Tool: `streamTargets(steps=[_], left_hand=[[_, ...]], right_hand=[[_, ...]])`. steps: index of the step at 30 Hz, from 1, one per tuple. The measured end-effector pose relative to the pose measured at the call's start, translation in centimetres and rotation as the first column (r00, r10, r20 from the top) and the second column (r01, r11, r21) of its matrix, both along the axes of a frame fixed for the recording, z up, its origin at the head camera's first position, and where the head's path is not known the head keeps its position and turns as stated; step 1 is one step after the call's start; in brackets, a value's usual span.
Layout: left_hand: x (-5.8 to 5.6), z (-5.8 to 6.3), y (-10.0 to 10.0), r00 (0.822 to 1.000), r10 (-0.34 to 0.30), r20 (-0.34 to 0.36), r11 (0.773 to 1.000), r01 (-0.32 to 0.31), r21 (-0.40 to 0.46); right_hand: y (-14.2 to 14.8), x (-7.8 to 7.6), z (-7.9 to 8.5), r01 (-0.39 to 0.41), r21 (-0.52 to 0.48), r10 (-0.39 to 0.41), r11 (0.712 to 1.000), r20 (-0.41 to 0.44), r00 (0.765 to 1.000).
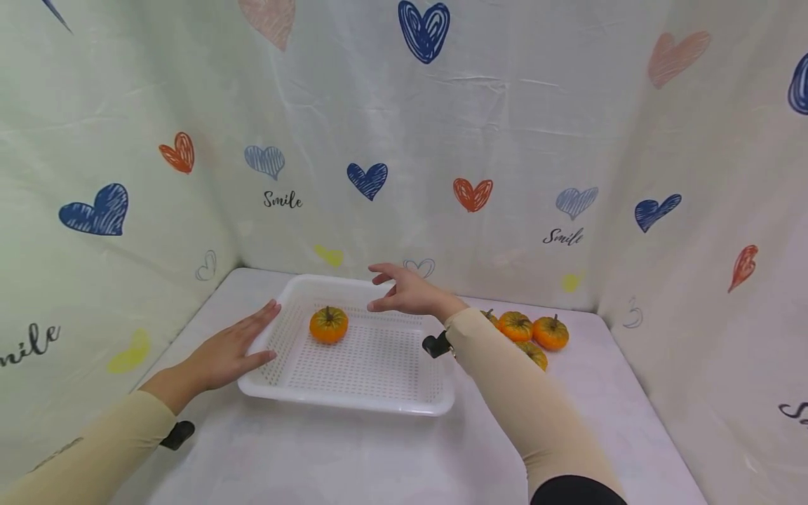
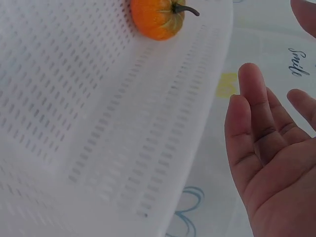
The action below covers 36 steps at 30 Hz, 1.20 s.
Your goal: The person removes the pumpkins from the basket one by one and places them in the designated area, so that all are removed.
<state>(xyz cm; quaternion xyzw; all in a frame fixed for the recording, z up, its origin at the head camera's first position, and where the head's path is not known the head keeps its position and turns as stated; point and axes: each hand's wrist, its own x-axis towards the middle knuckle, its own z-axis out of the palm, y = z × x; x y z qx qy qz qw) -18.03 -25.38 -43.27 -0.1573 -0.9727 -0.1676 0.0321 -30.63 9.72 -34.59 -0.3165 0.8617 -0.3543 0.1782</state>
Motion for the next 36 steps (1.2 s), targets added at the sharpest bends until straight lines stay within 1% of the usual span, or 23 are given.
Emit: streamTargets(steps=[6,15,19,23,28,36], left_hand=[[-0.4,-0.3,-0.1,1.000,-0.001,0.005,1.000,0.001,0.001],[-0.3,-0.4,-0.2,1.000,-0.001,0.003,1.000,0.001,-0.002],[-0.3,-0.2,-0.1,1.000,-0.001,0.004,1.000,0.001,0.003],[-0.2,-0.3,-0.1,1.000,0.004,0.006,1.000,-0.004,0.003],[-0.3,-0.4,-0.2,1.000,0.002,0.009,1.000,-0.002,0.006],[-0.1,-0.1,0.0,1.000,0.008,0.016,1.000,-0.008,0.001]], right_hand=[[-1.5,-0.7,-1.6,-0.003,-0.018,0.003,1.000,0.023,1.000],[-3.2,-1.2,-3.7,0.024,-0.032,-0.021,0.999,0.082,0.996],[-3.6,-1.4,-4.7,0.016,-0.035,-0.012,0.999,0.108,0.994],[-4.2,-1.8,-5.8,0.001,-0.019,0.001,1.000,0.103,0.995],[-5.1,-2.0,-6.7,-0.006,0.005,0.006,1.000,0.103,0.995],[-6.4,-1.5,-7.3,0.007,0.032,-0.010,0.999,0.114,0.993]])
